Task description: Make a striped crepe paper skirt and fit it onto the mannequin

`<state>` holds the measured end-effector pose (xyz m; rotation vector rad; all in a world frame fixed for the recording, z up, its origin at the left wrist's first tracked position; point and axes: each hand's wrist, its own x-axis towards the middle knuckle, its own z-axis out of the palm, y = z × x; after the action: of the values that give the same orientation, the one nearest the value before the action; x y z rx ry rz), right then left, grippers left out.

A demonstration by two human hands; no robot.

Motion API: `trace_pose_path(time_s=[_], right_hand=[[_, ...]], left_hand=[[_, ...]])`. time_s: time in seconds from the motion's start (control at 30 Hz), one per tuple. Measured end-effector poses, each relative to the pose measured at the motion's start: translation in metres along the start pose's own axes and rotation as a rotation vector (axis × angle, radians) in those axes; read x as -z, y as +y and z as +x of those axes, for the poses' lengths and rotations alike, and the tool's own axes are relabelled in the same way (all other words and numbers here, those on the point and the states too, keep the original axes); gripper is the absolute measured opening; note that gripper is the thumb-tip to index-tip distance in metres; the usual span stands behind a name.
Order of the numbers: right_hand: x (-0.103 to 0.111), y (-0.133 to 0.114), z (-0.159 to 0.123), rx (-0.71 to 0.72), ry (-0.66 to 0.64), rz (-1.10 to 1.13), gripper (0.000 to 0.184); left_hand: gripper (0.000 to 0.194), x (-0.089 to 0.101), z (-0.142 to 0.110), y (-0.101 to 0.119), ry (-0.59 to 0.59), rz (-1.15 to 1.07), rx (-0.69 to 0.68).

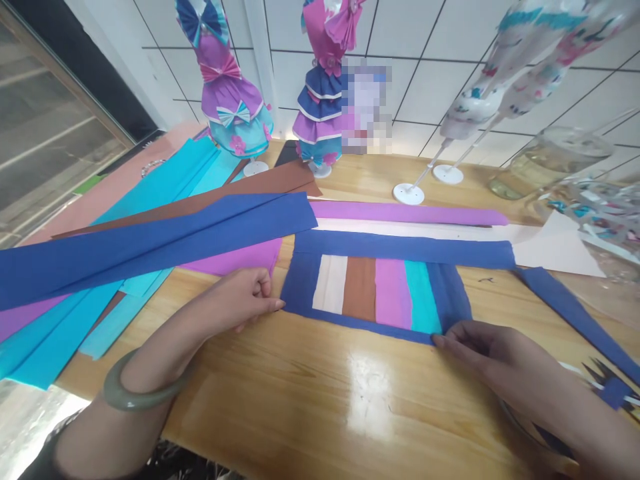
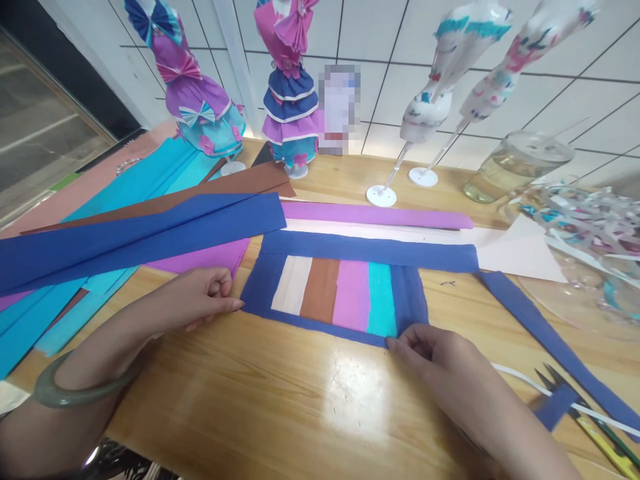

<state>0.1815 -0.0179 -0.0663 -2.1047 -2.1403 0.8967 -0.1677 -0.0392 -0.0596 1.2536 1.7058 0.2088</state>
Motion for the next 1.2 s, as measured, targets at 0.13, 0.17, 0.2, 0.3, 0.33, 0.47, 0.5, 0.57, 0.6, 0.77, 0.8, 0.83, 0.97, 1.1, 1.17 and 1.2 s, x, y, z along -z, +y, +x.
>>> trace_pose_path(time_s=[0.13,0.17,0.2,0.3,0.33,0.47,0.5,0.57,0.6,0.77,0.8,0.83,0.97,1.1,1.17,1.2], right_hand=[[0.003,0.002,0.002,-0.063,-0.22,0.053,0.048],[0.004,0.002,0.002,-0.06,-0.231,0.069,0.049],[0.004,0.003,0.002,-0.054,-0.236,0.081,0.05],[0.006,0.004,0.002,-0.022,-0.239,0.083,0.052],[0.006,0.003,0.002,-0.01,-0.238,0.079,0.051],[0.007,0.001,0.001,-0.023,-0.235,0.067,0.048],[0.007,0.001,0.002,-0.034,-0.233,0.066,0.048],[0.007,0.0,0.002,-0.044,-0.226,0.062,0.046],[0.006,0.0,0.003,-0.046,-0.222,0.055,0.045],[0.005,0.001,0.005,-0.051,-0.189,0.01,0.039],[0.004,0.001,0.006,-0.054,-0.181,0.004,0.038],[0.003,0.001,0.006,-0.053,-0.169,-0.003,0.038],[0.001,0.003,0.007,-0.024,-0.114,-0.012,0.038],[0.001,0.004,0.008,0.021,-0.093,0.013,0.036],[0.001,0.005,0.008,0.036,-0.1,0.019,0.035],[0.001,0.005,0.008,0.04,-0.104,0.024,0.034]], left_hand=[[0.031,0.0,-0.001,0.0,0.013,0.016,0.001],[0.031,0.001,-0.001,0.0,0.014,0.02,-0.001],[0.031,0.001,-0.001,0.001,0.015,0.023,-0.002],[0.031,0.001,-0.002,0.002,0.011,0.018,0.0],[0.032,0.002,-0.002,0.002,0.008,0.014,0.002],[0.031,0.001,-0.001,0.001,0.0,0.006,0.002],[0.031,0.001,-0.001,0.0,0.001,0.006,0.0],[0.031,0.001,0.0,-0.002,0.004,0.007,-0.004],[0.031,0.001,0.001,-0.002,0.004,0.008,-0.006],[0.031,0.001,0.0,-0.003,0.0,-0.003,-0.017],[0.031,0.002,0.0,-0.002,-0.004,-0.01,-0.019],[0.031,0.002,-0.001,-0.001,-0.008,-0.015,-0.02],[0.029,0.002,-0.001,0.0,-0.017,-0.02,-0.035],[0.026,-0.001,-0.002,-0.003,0.015,0.016,-0.074],[0.024,-0.005,-0.006,-0.001,0.1,0.102,-0.083],[0.022,-0.008,-0.01,0.001,0.171,0.177,-0.09]])
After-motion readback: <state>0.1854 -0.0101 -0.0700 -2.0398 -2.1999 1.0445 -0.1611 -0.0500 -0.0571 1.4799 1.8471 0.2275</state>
